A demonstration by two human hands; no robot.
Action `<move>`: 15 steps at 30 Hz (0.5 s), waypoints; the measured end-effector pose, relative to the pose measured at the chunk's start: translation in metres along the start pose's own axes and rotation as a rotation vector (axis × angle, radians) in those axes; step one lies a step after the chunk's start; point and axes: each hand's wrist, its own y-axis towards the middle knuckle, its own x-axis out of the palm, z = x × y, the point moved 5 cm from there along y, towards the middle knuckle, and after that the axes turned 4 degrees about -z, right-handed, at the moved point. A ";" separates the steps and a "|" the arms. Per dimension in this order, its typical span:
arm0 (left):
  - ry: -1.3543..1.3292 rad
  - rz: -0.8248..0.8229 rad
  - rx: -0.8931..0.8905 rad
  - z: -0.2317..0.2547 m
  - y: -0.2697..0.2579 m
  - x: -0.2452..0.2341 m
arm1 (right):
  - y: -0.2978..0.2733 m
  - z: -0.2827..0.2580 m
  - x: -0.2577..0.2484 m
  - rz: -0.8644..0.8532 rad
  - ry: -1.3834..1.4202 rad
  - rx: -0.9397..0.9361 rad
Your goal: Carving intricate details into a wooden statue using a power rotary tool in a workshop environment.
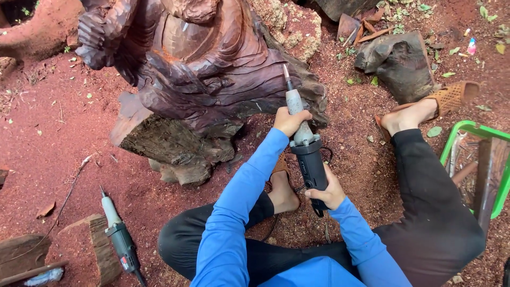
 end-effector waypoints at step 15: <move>-0.341 0.144 0.129 -0.025 -0.007 -0.036 | 0.015 0.019 -0.009 -0.028 -0.456 -0.016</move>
